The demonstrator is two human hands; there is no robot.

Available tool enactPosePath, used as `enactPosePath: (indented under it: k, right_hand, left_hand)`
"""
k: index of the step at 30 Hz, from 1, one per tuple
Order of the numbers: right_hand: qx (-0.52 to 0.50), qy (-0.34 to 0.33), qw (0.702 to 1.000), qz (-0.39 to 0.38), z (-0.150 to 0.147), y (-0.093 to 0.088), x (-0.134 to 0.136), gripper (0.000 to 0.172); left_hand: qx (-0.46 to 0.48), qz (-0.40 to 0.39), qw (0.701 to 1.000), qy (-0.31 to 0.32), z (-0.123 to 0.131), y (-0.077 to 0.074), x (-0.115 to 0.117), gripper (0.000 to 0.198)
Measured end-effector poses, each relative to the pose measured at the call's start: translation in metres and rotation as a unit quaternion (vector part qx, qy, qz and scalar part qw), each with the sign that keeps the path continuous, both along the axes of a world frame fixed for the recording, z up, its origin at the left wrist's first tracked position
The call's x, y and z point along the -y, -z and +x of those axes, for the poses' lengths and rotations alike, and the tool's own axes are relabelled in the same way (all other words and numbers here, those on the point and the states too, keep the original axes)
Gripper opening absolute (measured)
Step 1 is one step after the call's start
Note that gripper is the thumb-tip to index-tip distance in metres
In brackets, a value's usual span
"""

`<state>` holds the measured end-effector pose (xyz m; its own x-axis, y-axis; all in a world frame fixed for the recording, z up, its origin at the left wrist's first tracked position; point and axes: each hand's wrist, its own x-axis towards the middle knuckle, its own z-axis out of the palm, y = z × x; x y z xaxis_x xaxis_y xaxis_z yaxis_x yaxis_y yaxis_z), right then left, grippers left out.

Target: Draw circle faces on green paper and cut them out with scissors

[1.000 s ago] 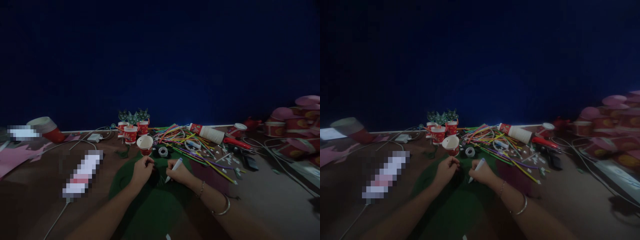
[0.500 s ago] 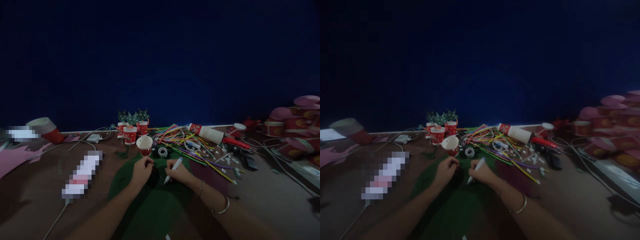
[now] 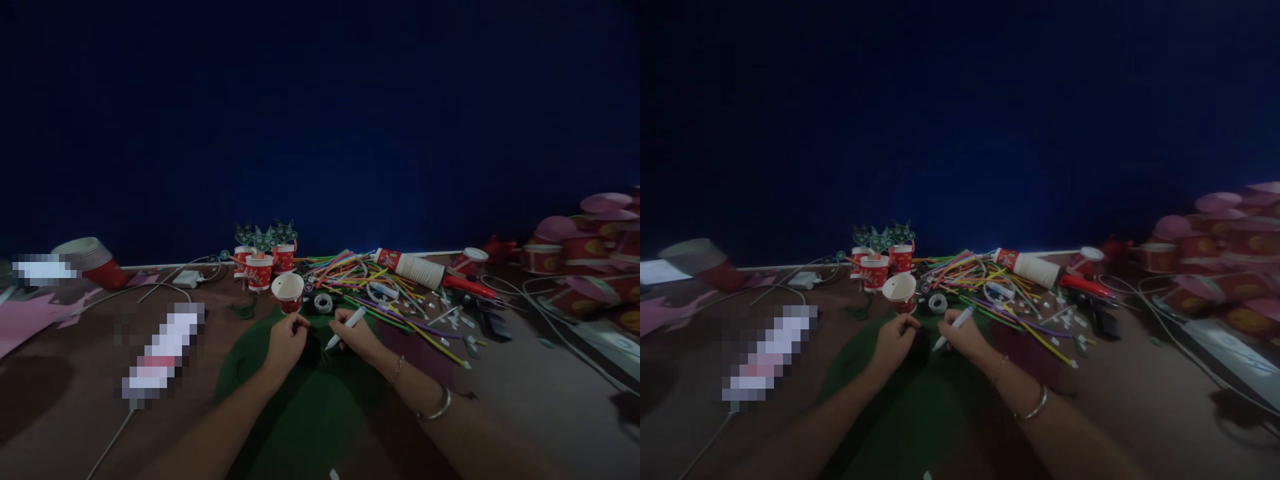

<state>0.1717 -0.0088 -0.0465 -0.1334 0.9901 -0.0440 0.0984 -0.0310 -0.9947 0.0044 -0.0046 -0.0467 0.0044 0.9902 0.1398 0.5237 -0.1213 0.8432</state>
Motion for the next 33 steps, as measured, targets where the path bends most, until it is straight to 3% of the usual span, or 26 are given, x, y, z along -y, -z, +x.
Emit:
enactPosePath:
  k: [16,25,33]
  right_hand:
    - [0.077,-0.033,0.996,0.003,-0.004,0.005,0.011,0.018]
    - [0.079,-0.048,0.996,0.008,-0.005,0.006,0.012,0.019]
    - [0.066,-0.063,0.996,-0.004,-0.004,0.008,0.013,0.019]
  left_hand:
    - [0.03,-0.008,1.0,0.004,-0.001,0.001,-0.001,0.014]
    - [0.082,-0.039,0.996,0.001,-0.001,0.004,-0.002,0.014]
    - [0.074,-0.032,0.997,0.003,-0.003,0.005,-0.002,0.015]
